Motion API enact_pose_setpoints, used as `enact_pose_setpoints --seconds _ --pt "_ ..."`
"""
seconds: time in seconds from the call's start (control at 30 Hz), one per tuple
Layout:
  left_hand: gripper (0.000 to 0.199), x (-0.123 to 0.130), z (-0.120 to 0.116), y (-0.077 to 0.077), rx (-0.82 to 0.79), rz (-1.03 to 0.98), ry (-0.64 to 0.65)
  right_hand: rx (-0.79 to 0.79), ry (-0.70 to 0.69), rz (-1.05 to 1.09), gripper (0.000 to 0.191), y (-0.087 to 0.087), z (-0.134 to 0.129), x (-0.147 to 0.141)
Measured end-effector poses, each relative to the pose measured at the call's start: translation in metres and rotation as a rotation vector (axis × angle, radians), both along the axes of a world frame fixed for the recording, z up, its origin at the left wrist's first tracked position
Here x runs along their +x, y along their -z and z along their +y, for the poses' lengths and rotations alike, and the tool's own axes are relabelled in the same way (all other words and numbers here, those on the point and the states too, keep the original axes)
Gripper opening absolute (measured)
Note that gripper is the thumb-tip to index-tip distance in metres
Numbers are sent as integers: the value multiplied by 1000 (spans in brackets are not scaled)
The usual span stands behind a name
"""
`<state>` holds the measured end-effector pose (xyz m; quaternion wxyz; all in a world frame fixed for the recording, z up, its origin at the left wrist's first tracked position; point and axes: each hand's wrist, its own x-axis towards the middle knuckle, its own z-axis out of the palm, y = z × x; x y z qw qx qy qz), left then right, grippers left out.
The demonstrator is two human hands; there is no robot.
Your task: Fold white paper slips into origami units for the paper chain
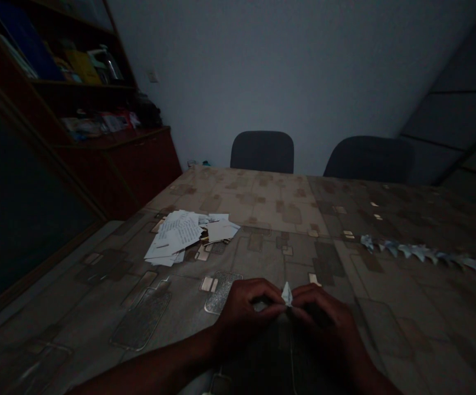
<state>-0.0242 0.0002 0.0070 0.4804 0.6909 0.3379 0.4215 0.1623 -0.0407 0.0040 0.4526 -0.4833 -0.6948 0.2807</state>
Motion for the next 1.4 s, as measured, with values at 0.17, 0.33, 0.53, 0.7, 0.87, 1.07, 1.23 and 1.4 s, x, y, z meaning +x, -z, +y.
enact_pose_setpoints --seconds 0.17,0.33,0.53,0.7,0.87,1.07,1.23,1.4 --pt "5 5 -3 -7 -251 13 -69 -209 27 173 8 7 1 -3" --pt "5 8 -4 -3 -316 22 -76 -304 62 229 6 8 1 -5" --pt "9 11 -3 5 -318 47 -95 -365 111 278 9 5 1 -8" --pt "20 12 -3 6 -422 -83 -60 -373 103 328 13 8 6 -8" --pt "29 14 0 7 -457 -178 -106 -404 112 266 19 4 8 -5" --pt "27 14 -2 4 -435 -187 -145 -398 89 98 19 3 6 -5" --pt "24 13 -5 3 -394 -110 -122 -365 97 89 15 4 6 -8" --pt "25 13 -5 8 -365 -82 -96 -366 81 62 16 3 5 -8"
